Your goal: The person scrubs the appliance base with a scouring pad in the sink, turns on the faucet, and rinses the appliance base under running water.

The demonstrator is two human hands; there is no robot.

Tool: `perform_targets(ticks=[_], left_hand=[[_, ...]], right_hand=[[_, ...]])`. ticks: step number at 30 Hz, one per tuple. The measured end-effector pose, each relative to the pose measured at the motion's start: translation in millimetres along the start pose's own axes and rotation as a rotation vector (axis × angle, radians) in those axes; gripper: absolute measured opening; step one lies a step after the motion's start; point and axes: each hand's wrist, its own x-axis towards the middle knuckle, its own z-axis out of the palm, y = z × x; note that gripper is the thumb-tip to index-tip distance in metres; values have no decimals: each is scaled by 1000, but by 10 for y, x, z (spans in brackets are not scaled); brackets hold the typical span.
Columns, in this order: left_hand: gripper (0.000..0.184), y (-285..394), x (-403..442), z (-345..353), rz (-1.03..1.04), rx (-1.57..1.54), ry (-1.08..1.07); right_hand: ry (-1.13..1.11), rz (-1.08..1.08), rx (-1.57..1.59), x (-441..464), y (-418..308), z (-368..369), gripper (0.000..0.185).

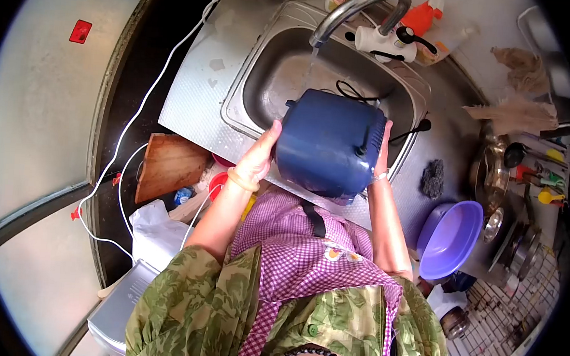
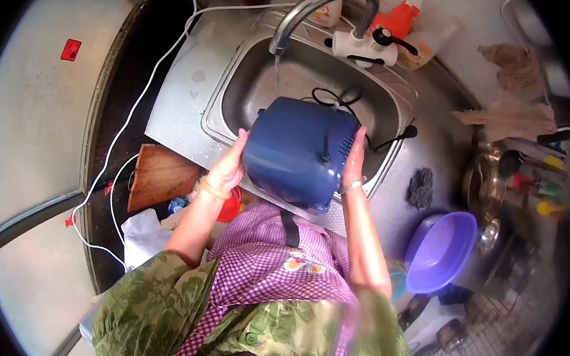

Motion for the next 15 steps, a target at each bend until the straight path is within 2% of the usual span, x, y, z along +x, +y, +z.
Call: perform_targets(ticks=[1, 3, 4, 6, 11, 14, 15], left_hand=[[84, 6, 25, -19, -42, -27, -4], [87, -77, 129, -131, -94, -271, -55], [89, -102, 173, -162, -126, -389, -79], [92, -71, 120, -89, -87, -352, -141], [93, -27, 142, -45, -118, -338, -96], [92, 4, 244, -32, -138, -309, -88], [92, 0, 301, -47, -146, -301, -76]], right_hand=[[19, -61, -156, 12, -33, -13, 76], [95, -124, -549, -39, -220, -34, 84], [155, -162, -498, -140, -358, 141, 82], [87, -15, -392, -404, -777, 389, 82], [5, -17, -307, -351, -677, 206, 66], [8, -21, -249, -361, -677, 179, 62], [-17, 14, -246, -354, -692, 154, 67]])
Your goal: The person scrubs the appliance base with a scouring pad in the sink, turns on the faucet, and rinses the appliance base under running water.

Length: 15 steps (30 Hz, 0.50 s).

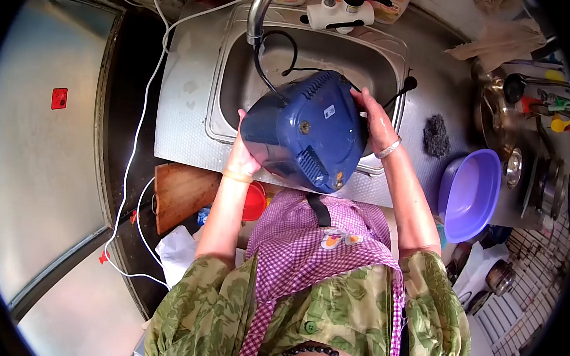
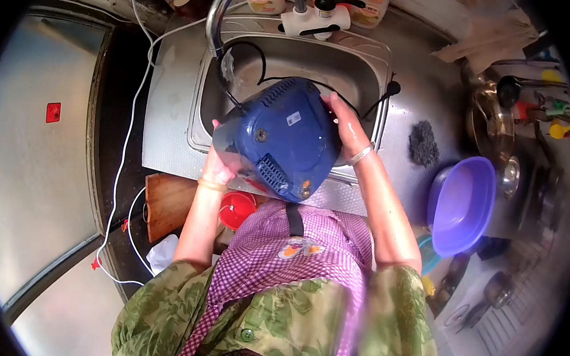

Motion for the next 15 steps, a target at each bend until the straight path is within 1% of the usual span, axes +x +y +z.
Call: perform_targets(ticks=[2, 3, 5, 6, 8, 9, 11, 12, 15], left_hand=[[74, 34, 116, -122, -7, -94, -147], [65, 65, 183, -156, -10, -141, -221], [52, 124, 356, -52, 35, 38, -197], [46, 154, 433, -21, 60, 126, -181], [38, 208, 590, -122, 21, 98, -106], [34, 247, 678, -146, 4, 84, -71], [36, 365, 762, 24, 7, 101, -81], [36, 421, 789, 89, 8, 111, -82], [37, 564, 906, 111, 36, 183, -127]], right_hand=[[-58, 67, 5, 0, -27, -60, 79], [-56, 21, -6, -33, -61, -37, 77], [-57, -68, -29, -97, -122, 36, 72], [-33, -56, -63, -99, -104, 27, 77], [11, -40, -134, -73, -71, -9, 87], [52, -50, -110, -35, -39, -17, 90], [134, -65, -62, 61, 144, -40, 97], [117, -118, -47, 171, 276, -105, 82], [38, -65, 230, 380, 472, -248, 76]])
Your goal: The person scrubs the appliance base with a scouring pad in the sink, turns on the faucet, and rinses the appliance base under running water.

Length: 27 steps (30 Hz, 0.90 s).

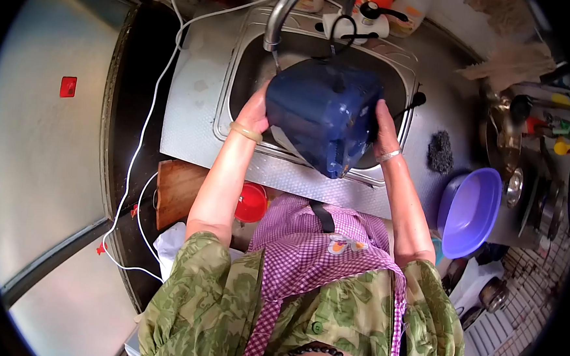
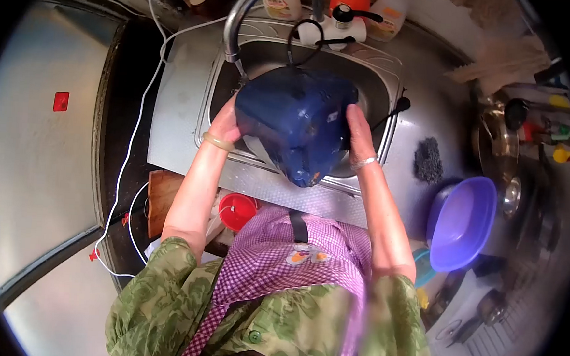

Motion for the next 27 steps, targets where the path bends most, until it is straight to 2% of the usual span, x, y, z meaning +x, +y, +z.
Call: perform_targets(ticks=[1, 4, 8, 10, 11, 13, 16, 17, 18, 19, 21, 23, 27], left_hand=[[37, 21, 25, -1, 6, 32, -24], [37, 81, 6, 199, 99, 226, 208], [35, 154, 163, 75, 47, 161, 143], [34, 85, 149, -29, 38, 34, 66], [35, 40, 93, -23, -18, -2, 120], [35, 40, -27, 30, -113, -56, 226], [36, -40, -304, 64, -93, -197, 200], [45, -118, -394, -35, -37, -131, 216], [46, -143, -513, -71, -23, -134, 228], [46, -151, -638, -87, -5, -136, 240], [46, -168, -851, -94, 31, -164, 275], [43, -178, -1057, -25, 39, -181, 354], [43, -184, -1283, 75, 19, -325, 568]], right_hand=[[25, 3, 37, 24, 33, -5, 72], [76, -30, 98, 57, 101, 14, 73], [113, -139, 85, 97, 174, 40, 73], [122, -53, 20, 87, -53, 163, 64], [129, -7, -7, 80, -176, 232, 59], [70, 6, -106, 109, -348, 330, 60], [-63, 34, -162, 245, -337, 355, 59], [-110, 15, -155, 244, -339, 441, 59], [-158, -7, -150, 254, -350, 507, 59], [-187, 101, -148, 328, -297, 519, 58], [-234, 76, -261, 460, -178, 622, 57], [-296, 73, -392, 533, -153, 790, 53], [-493, 126, -430, 878, -202, 1098, 48]])
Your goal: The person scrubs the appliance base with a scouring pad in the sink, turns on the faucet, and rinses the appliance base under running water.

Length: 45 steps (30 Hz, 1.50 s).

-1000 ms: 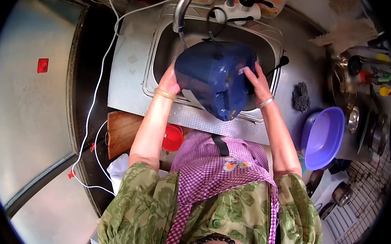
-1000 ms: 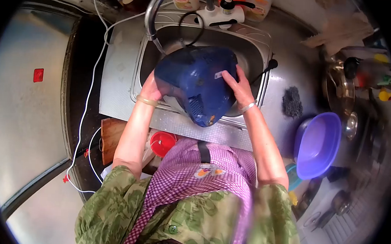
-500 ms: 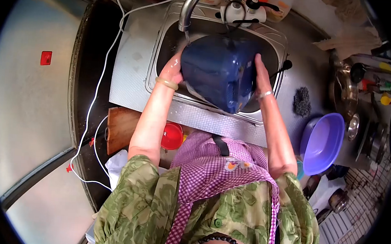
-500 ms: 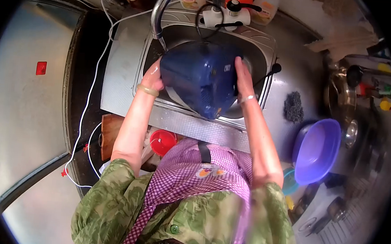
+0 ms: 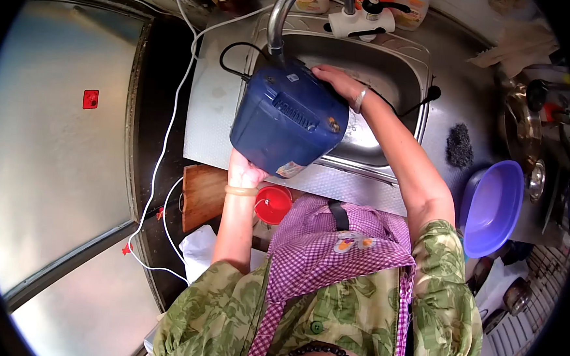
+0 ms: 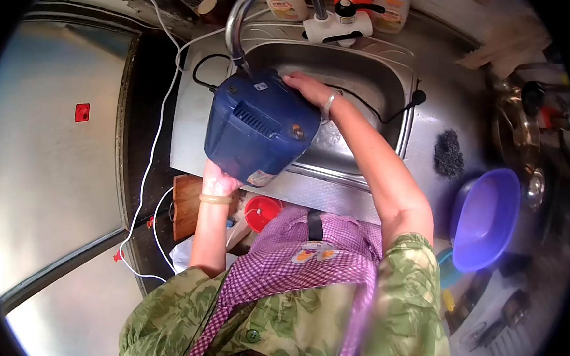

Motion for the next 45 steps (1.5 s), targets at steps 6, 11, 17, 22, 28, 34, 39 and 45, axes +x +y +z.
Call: perform_targets(ticks=[6, 11, 17, 22, 28, 34, 39, 45], left_hand=[[52, 53, 36, -39, -66, -51, 138], [62, 109, -80, 212, -113, -102, 254], [67, 335, -60, 348, -154, -167, 259], [67, 392, 64, 378, -96, -195, 356], [56, 150, 107, 93, 98, -147, 251], [39, 95, -141, -233, 75, -159, -137], [37, 52, -34, -646, 503, 959, -145], [47, -50, -104, -676, 274, 266, -174]], right_hand=[[-170, 351, 131, 537, -158, 100, 48], [-166, 318, -74, 1049, -70, 176, 56], [-304, 351, -223, 1218, -437, 284, 69], [-426, 264, -8, 1441, -202, 161, 67], [-154, 310, -126, 671, -380, 293, 54], [6, 62, -126, -82, -319, 454, 53], [-189, -2, -200, -731, -597, 482, 104], [-29, -198, -523, -929, -250, 637, 124]])
